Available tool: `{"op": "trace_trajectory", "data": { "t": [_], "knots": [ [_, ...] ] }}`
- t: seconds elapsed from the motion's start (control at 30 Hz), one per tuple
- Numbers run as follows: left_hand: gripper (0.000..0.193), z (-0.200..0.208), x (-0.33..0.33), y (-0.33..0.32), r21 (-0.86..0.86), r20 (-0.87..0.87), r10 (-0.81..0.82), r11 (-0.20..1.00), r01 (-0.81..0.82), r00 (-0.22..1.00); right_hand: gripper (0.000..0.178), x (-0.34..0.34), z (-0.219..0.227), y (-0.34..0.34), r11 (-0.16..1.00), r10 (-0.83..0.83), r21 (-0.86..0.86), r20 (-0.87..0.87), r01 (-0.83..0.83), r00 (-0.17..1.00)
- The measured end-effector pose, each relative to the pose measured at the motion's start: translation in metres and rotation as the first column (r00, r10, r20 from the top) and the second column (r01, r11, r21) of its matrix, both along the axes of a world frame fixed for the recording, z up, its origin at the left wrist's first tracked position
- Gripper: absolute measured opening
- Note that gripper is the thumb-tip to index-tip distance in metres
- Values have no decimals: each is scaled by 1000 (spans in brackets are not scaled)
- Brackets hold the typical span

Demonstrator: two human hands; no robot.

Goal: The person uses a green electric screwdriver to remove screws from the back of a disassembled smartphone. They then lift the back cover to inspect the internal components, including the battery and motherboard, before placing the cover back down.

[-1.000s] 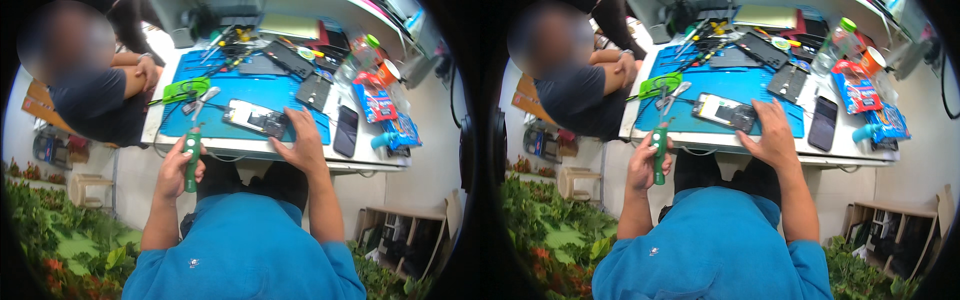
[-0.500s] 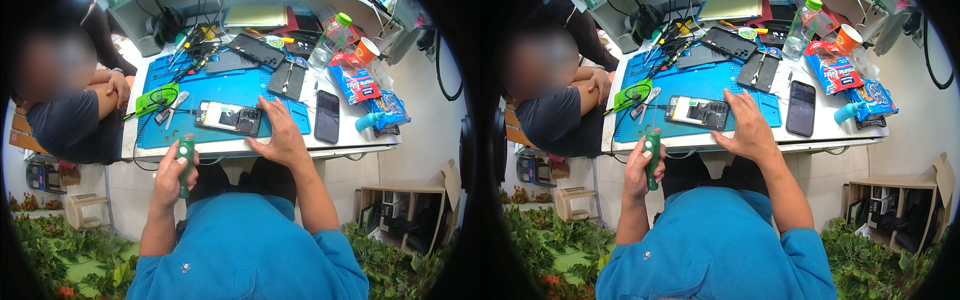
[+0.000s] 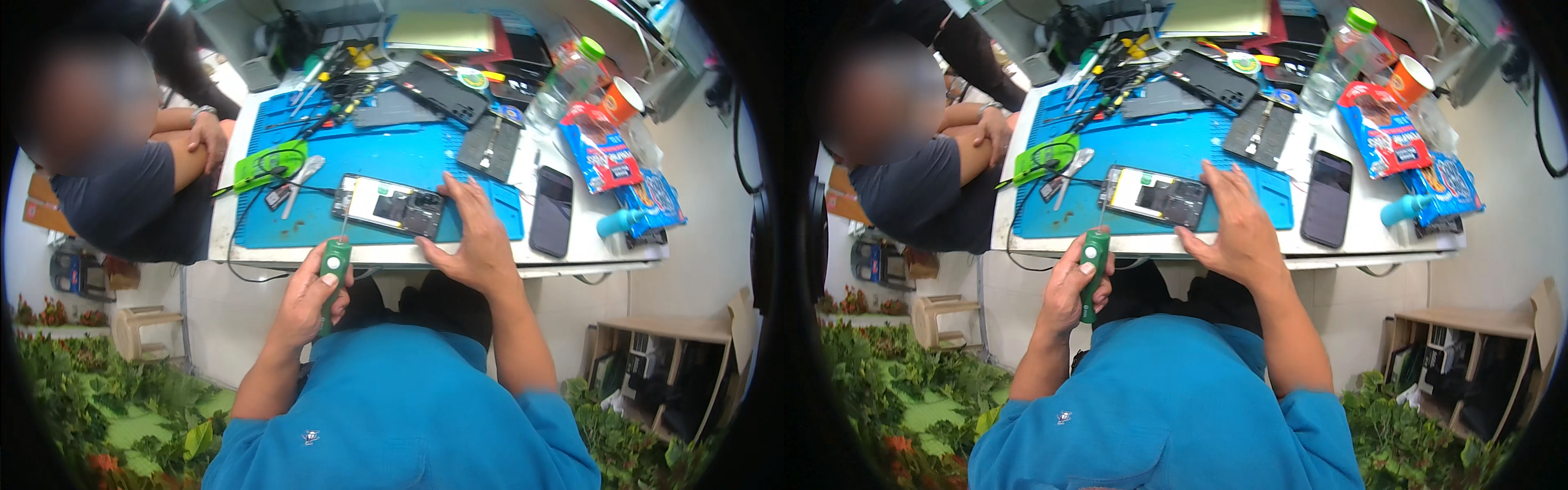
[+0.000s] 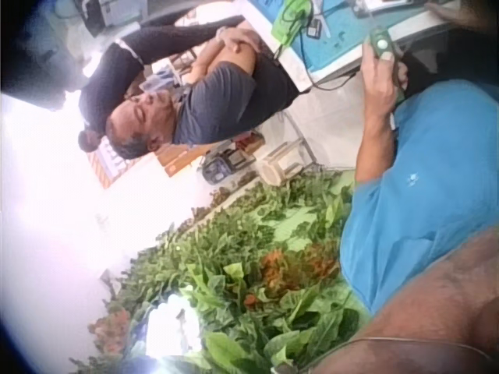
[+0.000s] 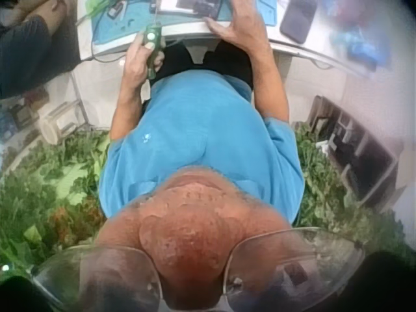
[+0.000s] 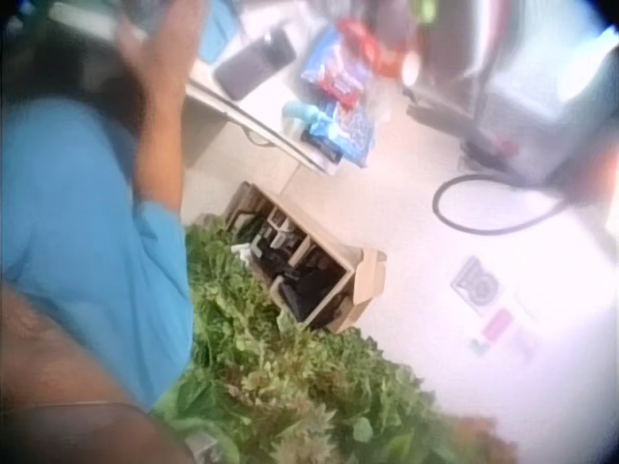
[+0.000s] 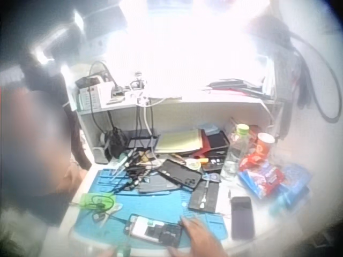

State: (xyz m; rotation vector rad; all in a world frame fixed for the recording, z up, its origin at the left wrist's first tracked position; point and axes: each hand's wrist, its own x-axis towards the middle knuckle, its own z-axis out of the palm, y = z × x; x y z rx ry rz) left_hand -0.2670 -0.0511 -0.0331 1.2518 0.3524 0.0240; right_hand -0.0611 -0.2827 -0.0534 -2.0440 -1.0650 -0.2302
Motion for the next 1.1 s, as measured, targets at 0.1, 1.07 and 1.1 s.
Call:
{"op": "trace_trajectory", "data": {
  "t": [0.1, 1.07, 1.1],
  "knots": [
    [67, 5, -2, 11, 29, 6, 40, 999, -40, 999, 96, 0, -1, -2, 1000, -16, 9, 9, 16, 1000],
    [66, -6, -5, 16, -226, 3, -20, 974, 20, 1000, 102, -1, 6, 3, 987, -10, -159, -63, 0, 998],
    [66, -5, -5, 14, -226, -5, -29, 974, 27, 1000, 102, -1, 7, 4, 988, -5, -157, -55, -3, 998]
  ]
}}
